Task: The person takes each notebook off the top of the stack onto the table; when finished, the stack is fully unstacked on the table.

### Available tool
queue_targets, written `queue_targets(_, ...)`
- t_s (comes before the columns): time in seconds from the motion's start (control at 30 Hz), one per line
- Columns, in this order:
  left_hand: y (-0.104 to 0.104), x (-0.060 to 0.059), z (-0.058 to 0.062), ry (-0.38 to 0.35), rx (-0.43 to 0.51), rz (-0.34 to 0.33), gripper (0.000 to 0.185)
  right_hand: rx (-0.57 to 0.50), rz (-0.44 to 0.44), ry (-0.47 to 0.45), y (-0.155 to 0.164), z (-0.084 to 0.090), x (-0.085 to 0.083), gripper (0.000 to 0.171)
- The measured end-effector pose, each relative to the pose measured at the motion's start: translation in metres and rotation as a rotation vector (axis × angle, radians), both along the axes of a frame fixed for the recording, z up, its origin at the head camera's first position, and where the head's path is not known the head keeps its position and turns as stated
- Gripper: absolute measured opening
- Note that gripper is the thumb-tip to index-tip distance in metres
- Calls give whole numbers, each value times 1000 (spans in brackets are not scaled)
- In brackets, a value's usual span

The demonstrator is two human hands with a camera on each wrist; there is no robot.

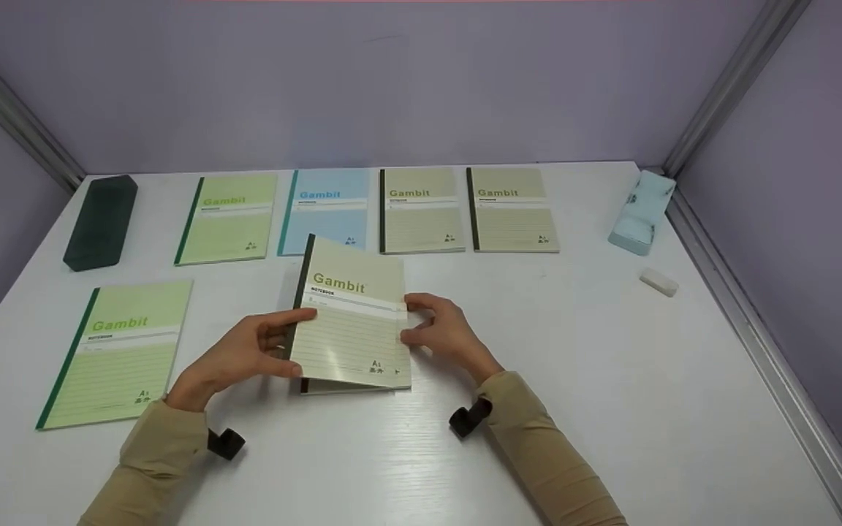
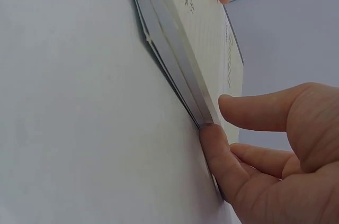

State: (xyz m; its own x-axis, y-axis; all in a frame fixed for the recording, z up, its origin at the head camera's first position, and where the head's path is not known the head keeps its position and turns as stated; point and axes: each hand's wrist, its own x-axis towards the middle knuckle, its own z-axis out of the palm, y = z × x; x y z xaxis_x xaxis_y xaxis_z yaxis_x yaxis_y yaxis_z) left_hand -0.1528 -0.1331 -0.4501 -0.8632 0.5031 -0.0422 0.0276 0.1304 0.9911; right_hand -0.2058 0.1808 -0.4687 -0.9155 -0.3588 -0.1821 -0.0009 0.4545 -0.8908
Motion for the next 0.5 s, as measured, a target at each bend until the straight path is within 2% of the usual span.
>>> queue_targets(0.2,-3,-1,4,40,31,35,80,18,-6,2,-2,0,0,61)
queue_targets(0.5,-19,2,18,58,81,107,83,17,-19,0,-2,-3,-1,62)
